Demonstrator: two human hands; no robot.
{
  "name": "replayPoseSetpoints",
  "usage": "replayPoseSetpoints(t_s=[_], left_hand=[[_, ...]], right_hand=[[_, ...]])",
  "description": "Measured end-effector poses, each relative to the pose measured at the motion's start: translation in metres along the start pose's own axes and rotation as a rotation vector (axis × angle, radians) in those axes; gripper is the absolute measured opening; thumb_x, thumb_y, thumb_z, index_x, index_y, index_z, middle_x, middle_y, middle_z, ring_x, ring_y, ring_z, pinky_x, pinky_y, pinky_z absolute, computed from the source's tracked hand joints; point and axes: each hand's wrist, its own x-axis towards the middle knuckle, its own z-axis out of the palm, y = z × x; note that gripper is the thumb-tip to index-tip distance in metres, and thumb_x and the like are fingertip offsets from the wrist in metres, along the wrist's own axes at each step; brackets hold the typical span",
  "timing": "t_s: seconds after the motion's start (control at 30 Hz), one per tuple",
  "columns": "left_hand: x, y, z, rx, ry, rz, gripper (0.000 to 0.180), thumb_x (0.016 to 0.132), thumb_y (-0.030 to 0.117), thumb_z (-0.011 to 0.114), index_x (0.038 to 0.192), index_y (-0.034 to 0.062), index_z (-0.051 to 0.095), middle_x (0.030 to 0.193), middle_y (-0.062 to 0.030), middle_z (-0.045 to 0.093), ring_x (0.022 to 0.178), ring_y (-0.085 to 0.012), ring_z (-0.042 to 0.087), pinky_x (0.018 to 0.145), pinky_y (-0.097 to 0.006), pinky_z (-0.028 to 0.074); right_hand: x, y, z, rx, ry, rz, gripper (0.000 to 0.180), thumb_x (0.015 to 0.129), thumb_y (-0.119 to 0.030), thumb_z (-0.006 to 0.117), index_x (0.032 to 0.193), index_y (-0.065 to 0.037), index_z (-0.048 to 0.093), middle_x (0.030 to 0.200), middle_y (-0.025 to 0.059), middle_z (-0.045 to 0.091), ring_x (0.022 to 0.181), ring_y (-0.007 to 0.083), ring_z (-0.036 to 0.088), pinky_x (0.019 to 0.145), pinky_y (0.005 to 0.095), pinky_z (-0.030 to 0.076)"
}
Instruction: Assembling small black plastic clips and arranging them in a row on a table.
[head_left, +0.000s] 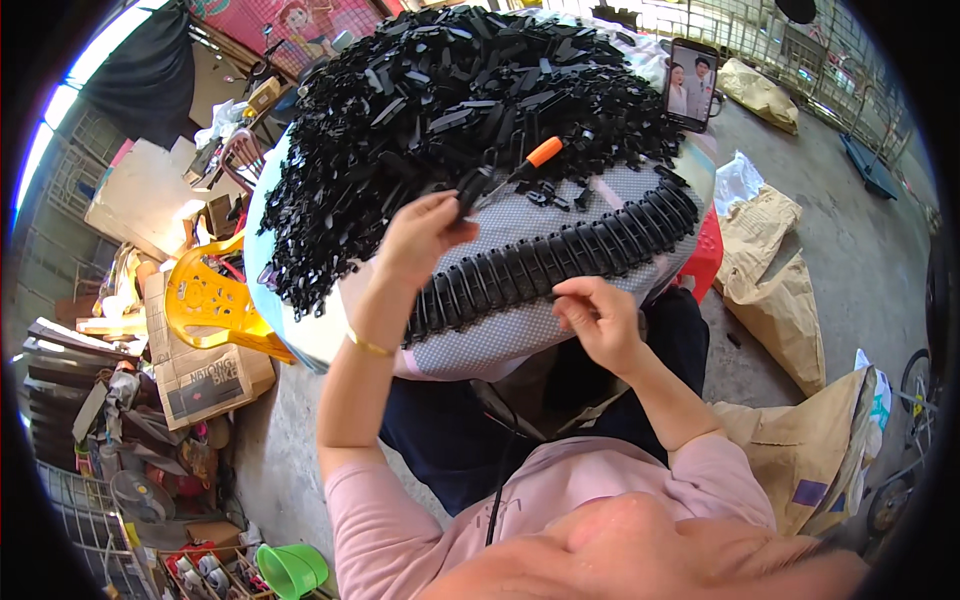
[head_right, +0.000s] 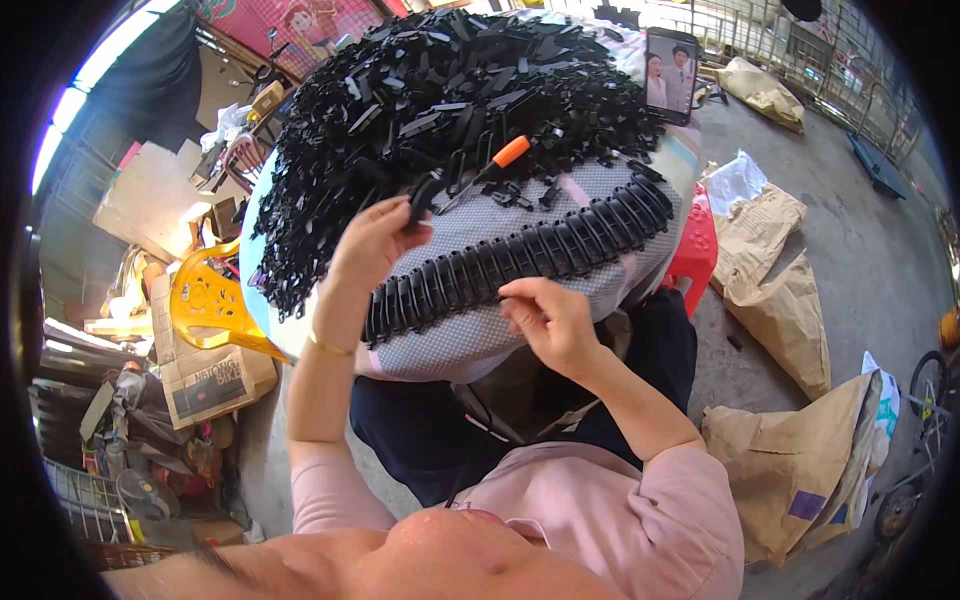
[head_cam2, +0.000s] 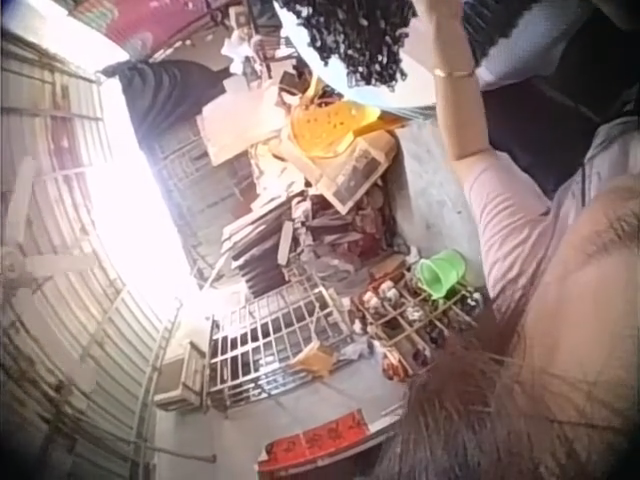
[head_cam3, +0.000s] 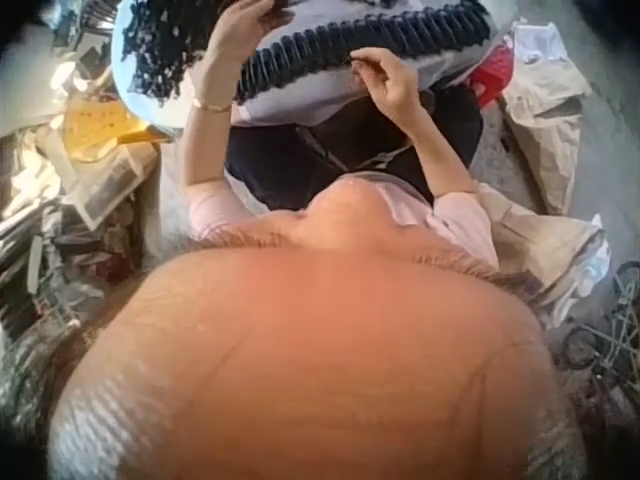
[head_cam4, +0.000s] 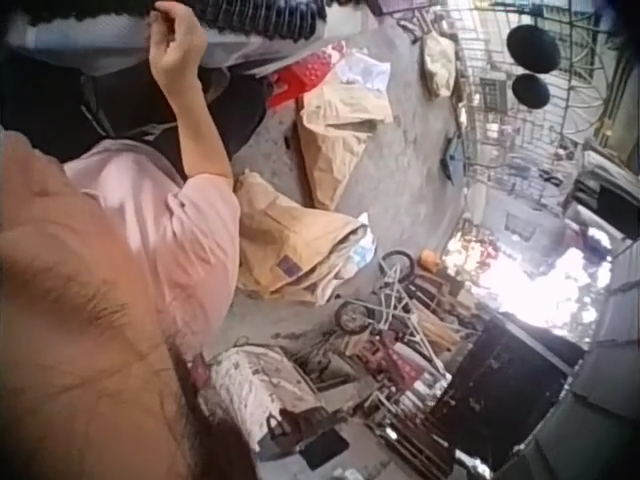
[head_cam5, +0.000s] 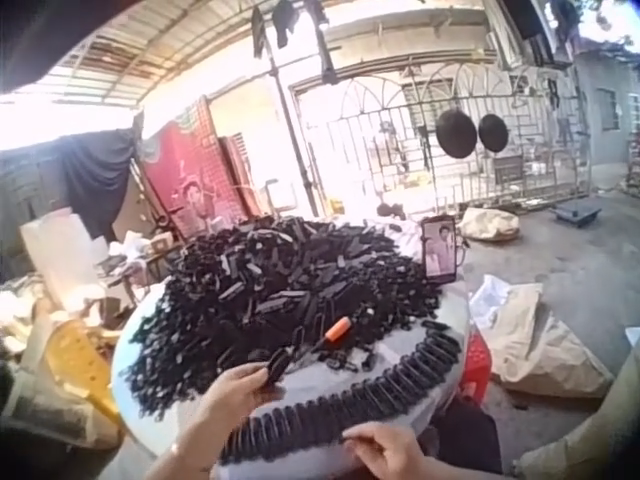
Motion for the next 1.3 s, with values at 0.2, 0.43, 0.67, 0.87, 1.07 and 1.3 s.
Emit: replayPoseSetpoints(t_s=[0.2, 0.43, 0.67, 0.87, 1.07, 1.3], left_hand=[[-0.062, -0.032, 0.047, -0.244, -0.176, -0.077, 0.031, 0.092, 0.010, 0.048, 0.119, -0.0052, 0.048, 0.099, -0.0109, 0.060, 0.080, -0.0173, 0.062, 0.072, -0.029, 0.054], [-0.075, -0.050, 0.069, -0.078, -0.130, 0.122, 0.031, 0.088, 0.007, 0.056, 0.117, -0.0032, 0.052, 0.096, -0.0090, 0.061, 0.077, -0.0128, 0.060, 0.066, -0.025, 0.049], [-0.078, -0.055, 0.071, -0.109, -0.238, 0.177, 0.038, 0.080, 0.000, 0.065, 0.115, -0.0028, 0.054, 0.090, -0.0057, 0.062, 0.083, -0.0107, 0.060, 0.075, -0.023, 0.049], [-0.073, -0.068, 0.057, -0.096, -0.274, 0.220, 0.031, 0.088, 0.010, 0.056, 0.117, -0.0008, 0.053, 0.102, -0.0056, 0.059, 0.094, -0.0105, 0.056, 0.081, -0.025, 0.047], [-0.083, -0.061, 0.064, -0.242, -0.339, 0.063, 0.030, 0.094, 0.014, 0.047, 0.121, 0.0005, 0.050, 0.106, -0.0044, 0.057, 0.098, -0.0107, 0.054, 0.086, -0.027, 0.046], [-0.084, -0.064, 0.061, -0.003, -0.268, 0.140, 0.028, 0.093, 0.013, 0.048, 0.118, 0.0004, 0.053, 0.093, 0.0020, 0.057, 0.074, -0.0018, 0.047, 0.066, -0.016, 0.041]], right_hand=[[0.015, -0.019, -0.004, -0.003, 0.185, -0.031, 0.012, 0.086, -0.005, 0.058, 0.096, 0.002, 0.060, 0.076, 0.0067, 0.062, 0.062, 0.0105, 0.060, 0.059, 0.0201, 0.047], [0.025, -0.029, -0.009, -0.264, 0.261, -0.272, 0.011, 0.080, -0.001, 0.064, 0.090, 0.001, 0.061, 0.080, 0.0091, 0.061, 0.068, 0.0162, 0.060, 0.058, 0.0236, 0.047], [0.020, -0.029, -0.001, -0.434, 0.164, -0.397, 0.015, 0.076, 0.000, 0.066, 0.091, -0.001, 0.064, 0.080, 0.0104, 0.062, 0.066, 0.0208, 0.061, 0.055, 0.0263, 0.048], [0.024, -0.041, 0.000, -0.460, 0.096, -0.448, 0.017, 0.074, 0.001, 0.067, 0.090, 0.000, 0.064, 0.080, 0.0103, 0.062, 0.067, 0.0214, 0.062, 0.056, 0.0274, 0.049], [0.032, -0.040, 0.002, -0.585, -0.018, -0.568, 0.020, 0.069, 0.003, 0.068, 0.089, -0.001, 0.064, 0.082, 0.0088, 0.061, 0.067, 0.0230, 0.061, 0.056, 0.0292, 0.050], [0.026, -0.050, 0.000, -0.785, -0.110, -0.587, 0.022, 0.071, -0.002, 0.066, 0.092, 0.001, 0.063, 0.084, 0.0073, 0.058, 0.067, 0.0230, 0.059, 0.059, 0.0303, 0.050]])
